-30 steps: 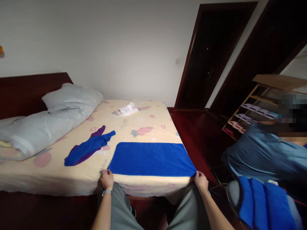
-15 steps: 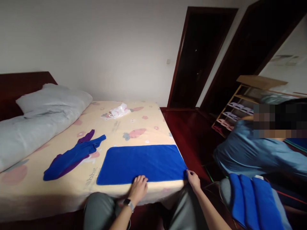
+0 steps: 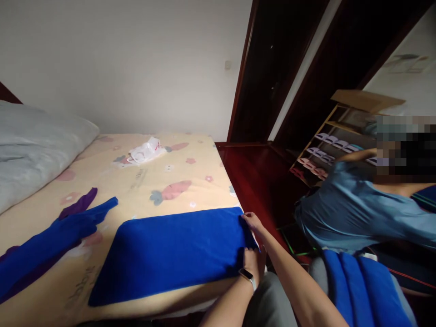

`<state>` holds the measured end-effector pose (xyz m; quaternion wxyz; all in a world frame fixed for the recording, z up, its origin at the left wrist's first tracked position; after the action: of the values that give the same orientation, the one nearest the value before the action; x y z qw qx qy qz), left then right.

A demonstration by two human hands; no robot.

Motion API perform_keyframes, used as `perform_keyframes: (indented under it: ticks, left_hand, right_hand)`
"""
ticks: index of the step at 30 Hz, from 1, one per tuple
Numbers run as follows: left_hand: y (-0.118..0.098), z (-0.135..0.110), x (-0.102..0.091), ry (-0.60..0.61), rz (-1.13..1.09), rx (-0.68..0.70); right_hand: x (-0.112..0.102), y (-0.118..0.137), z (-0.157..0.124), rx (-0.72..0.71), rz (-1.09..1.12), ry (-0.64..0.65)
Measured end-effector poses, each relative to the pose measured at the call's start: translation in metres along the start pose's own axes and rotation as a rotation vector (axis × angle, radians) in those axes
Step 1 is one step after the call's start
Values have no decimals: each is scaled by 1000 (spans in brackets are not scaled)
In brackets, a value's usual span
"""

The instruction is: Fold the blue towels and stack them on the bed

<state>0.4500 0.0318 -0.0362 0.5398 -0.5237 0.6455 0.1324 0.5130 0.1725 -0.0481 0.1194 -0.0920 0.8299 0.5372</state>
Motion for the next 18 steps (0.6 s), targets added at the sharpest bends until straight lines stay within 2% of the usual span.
perform_keyframes:
  ticks: [2, 5, 8, 11, 14, 16, 18]
  left_hand:
    - [1, 2, 2, -2, -29, 2]
    - [5, -15, 1, -4, -98, 23]
    - [20, -55, -9, -68, -243, 12]
    - [59, -117, -34, -275, -415, -41]
    - [127, -196, -54, -536, -624, -166]
    - [177, -248, -56, -651, -745, -260]
    - [225, -297, -54, -730, -800, -349]
  right_hand:
    - [-2, 3, 16, 23, -59, -51]
    - [2, 9, 30, 35, -118, -64]
    - [16, 24, 31, 2, -143, -9]
    - [44, 55, 22, -103, -140, 84]
    - [99, 105, 9, -261, -134, 217]
    - [150, 142, -2, -370, -142, 306]
    - [213, 177, -14, -457, -159, 396]
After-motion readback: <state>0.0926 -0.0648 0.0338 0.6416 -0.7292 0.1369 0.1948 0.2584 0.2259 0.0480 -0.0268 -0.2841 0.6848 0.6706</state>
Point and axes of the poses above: each hand's wrist, its own z-axis towards the middle knuckle, its own x-axis out of the palm, y = z × x, the point moved 9 cm from there along z, towards the middle knuckle, and after that the axes turned 14 degrees about y, right-handed, at the moved point
